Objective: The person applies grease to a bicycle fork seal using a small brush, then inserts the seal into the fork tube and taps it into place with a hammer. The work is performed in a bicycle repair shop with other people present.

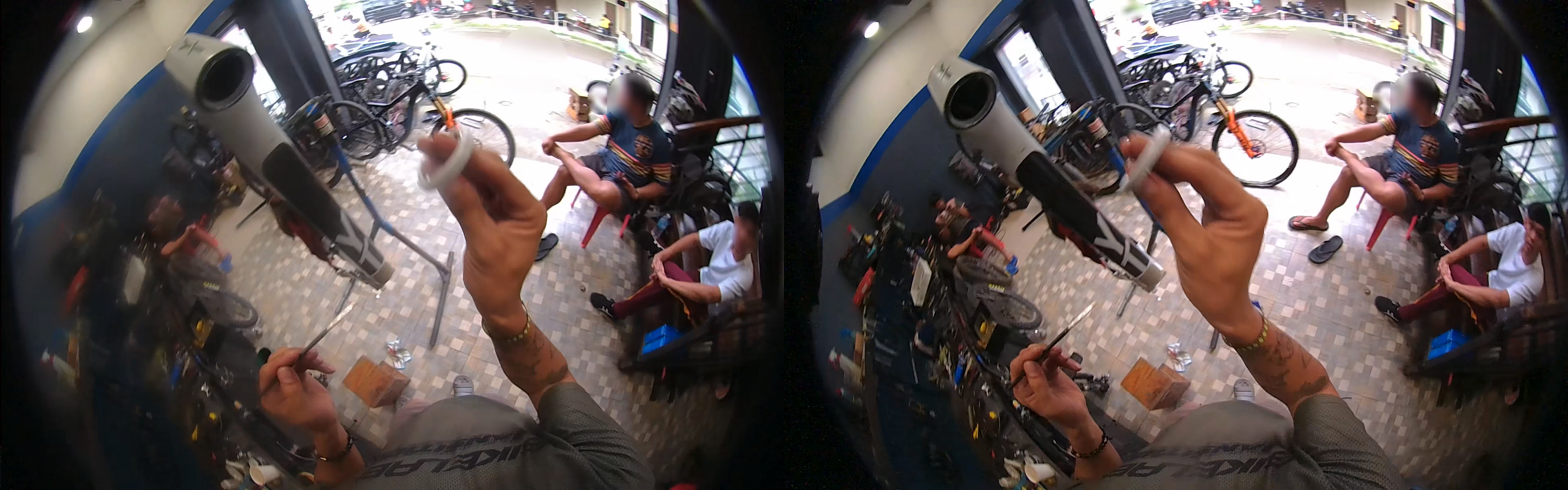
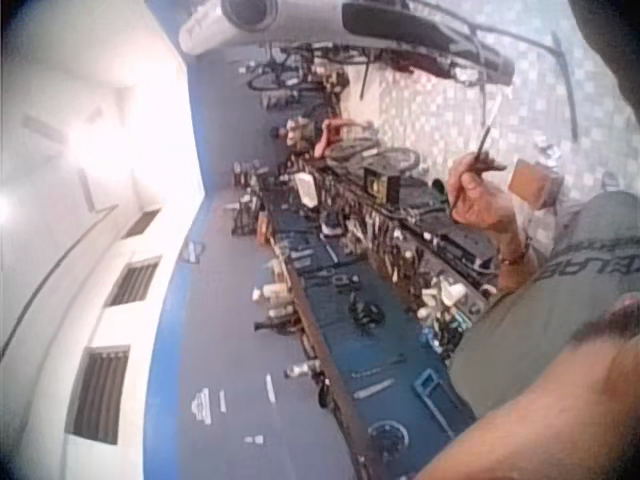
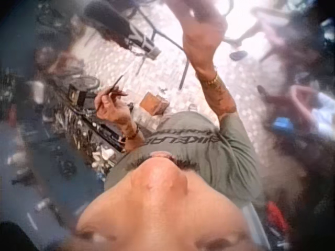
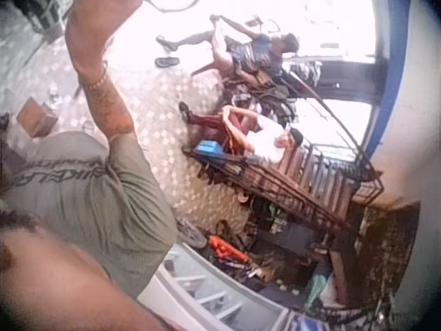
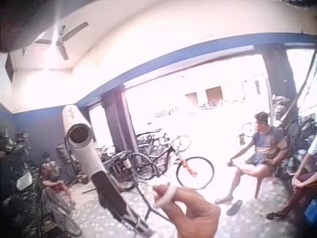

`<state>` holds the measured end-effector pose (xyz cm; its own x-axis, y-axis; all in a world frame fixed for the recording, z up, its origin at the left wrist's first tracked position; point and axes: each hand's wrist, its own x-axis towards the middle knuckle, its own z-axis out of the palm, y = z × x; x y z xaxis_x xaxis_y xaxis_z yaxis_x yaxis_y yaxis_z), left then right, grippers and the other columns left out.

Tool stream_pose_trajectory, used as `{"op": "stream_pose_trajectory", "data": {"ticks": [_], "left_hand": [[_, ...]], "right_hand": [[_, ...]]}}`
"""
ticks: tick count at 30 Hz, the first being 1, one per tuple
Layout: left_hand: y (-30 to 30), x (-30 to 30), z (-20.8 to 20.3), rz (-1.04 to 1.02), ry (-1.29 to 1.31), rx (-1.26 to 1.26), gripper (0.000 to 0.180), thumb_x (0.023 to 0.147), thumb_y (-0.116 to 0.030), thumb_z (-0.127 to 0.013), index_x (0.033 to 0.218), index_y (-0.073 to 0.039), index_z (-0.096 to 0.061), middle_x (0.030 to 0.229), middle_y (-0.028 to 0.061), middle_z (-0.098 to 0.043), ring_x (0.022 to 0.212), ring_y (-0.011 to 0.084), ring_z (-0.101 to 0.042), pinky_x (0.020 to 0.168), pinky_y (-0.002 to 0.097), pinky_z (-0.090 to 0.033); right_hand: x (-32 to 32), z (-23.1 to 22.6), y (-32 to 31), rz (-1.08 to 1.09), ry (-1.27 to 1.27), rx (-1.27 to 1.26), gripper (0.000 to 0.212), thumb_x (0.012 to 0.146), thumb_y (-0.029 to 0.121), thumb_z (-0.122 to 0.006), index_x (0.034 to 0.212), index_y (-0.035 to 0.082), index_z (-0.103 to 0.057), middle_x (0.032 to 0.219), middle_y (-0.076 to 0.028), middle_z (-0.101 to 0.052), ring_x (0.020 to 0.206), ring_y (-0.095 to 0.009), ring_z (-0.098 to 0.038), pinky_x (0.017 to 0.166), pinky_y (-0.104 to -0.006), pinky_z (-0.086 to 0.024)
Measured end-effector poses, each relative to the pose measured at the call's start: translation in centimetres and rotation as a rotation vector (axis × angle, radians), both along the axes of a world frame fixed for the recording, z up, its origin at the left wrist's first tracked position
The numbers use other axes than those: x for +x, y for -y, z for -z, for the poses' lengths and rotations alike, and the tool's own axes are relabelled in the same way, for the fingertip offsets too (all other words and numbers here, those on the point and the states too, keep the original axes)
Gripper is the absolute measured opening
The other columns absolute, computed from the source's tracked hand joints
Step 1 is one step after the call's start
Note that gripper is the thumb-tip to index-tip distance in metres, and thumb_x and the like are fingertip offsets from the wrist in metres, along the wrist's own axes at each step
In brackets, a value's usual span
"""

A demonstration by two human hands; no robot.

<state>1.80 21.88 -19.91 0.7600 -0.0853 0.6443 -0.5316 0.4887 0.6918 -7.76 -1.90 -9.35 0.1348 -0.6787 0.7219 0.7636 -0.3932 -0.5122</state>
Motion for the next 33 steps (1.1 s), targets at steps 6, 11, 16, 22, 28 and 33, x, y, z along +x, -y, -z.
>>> {"op": "stream_pose_trajectory", "data": {"ticks": [6, 11, 16, 22, 28, 33], "left_hand": [[-3.4, -0.4, 0.9, -0.176, -0.056, 0.121, 0.032, 0.109, -0.024, -0.051, 0.11, 0.005, -0.065, 0.088, 0.0176, -0.072, 0.07, 0.0193, -0.069, 0.051, 0.0298, -0.056], [-4.8, -0.5, 0.1, -0.286, -0.134, 0.116, 0.031, 0.109, -0.022, -0.049, 0.11, 0.005, -0.066, 0.088, 0.0168, -0.073, 0.069, 0.0179, -0.068, 0.051, 0.0289, -0.055], [-6.7, 0.3, 0.6, -0.319, -0.154, 0.11, 0.029, 0.109, -0.02, -0.05, 0.11, 0.005, -0.066, 0.088, 0.0163, -0.073, 0.068, 0.0168, -0.069, 0.05, 0.0284, -0.056], [-6.5, -0.4, -0.3, -0.387, -0.236, 0.082, 0.028, 0.104, -0.014, -0.053, 0.109, 0.011, -0.065, 0.08, 0.0206, -0.072, 0.065, 0.021, -0.068, 0.054, 0.0312, -0.057], [-6.3, 0.0, -0.2, -0.348, -0.195, 0.089, 0.027, 0.104, -0.014, -0.053, 0.11, 0.009, -0.065, 0.08, 0.0205, -0.072, 0.064, 0.0206, -0.068, 0.053, 0.0301, -0.057], [-6.1, 0.3, -0.1, -0.355, -0.201, 0.09, 0.027, 0.104, -0.014, -0.053, 0.109, 0.009, -0.065, 0.08, 0.0202, -0.072, 0.064, 0.0199, -0.068, 0.053, 0.0301, -0.058]], "right_hand": [[8.3, -5.8, -0.8, 0.146, 0.108, -0.264, 0.015, 0.089, 0.003, -0.077, 0.104, 0.001, -0.079, 0.1, -0.009, -0.076, 0.089, -0.021, -0.071, 0.083, -0.0316, -0.052], [12.8, -8.6, -1.1, 0.394, 0.1, -0.375, 0.012, 0.085, 0.01, -0.078, 0.098, 0.009, -0.079, 0.098, -0.004, -0.075, 0.079, -0.027, -0.064, 0.08, -0.0381, -0.047], [14.2, -9.7, -1.1, 0.565, 0.055, -0.447, 0.017, 0.085, 0.011, -0.079, 0.101, 0.012, -0.079, 0.099, -0.002, -0.074, 0.087, -0.026, -0.063, 0.084, -0.037, -0.046], [14.5, -9.9, -2.0, 0.609, 0.067, -0.477, 0.014, 0.085, 0.011, -0.079, 0.099, 0.012, -0.079, 0.097, -0.001, -0.074, 0.085, -0.025, -0.062, 0.085, -0.0365, -0.044], [14.7, -10.0, -1.5, 0.644, 0.06, -0.488, 0.014, 0.084, 0.011, -0.079, 0.099, 0.012, -0.078, 0.096, -0.001, -0.073, 0.083, -0.024, -0.063, 0.086, -0.0368, -0.044], [14.7, -10.3, -1.8, 0.682, 0.066, -0.51, 0.014, 0.084, 0.01, -0.078, 0.098, 0.011, -0.077, 0.095, -0.001, -0.072, 0.084, -0.023, -0.066, 0.088, -0.0375, -0.044]]}}
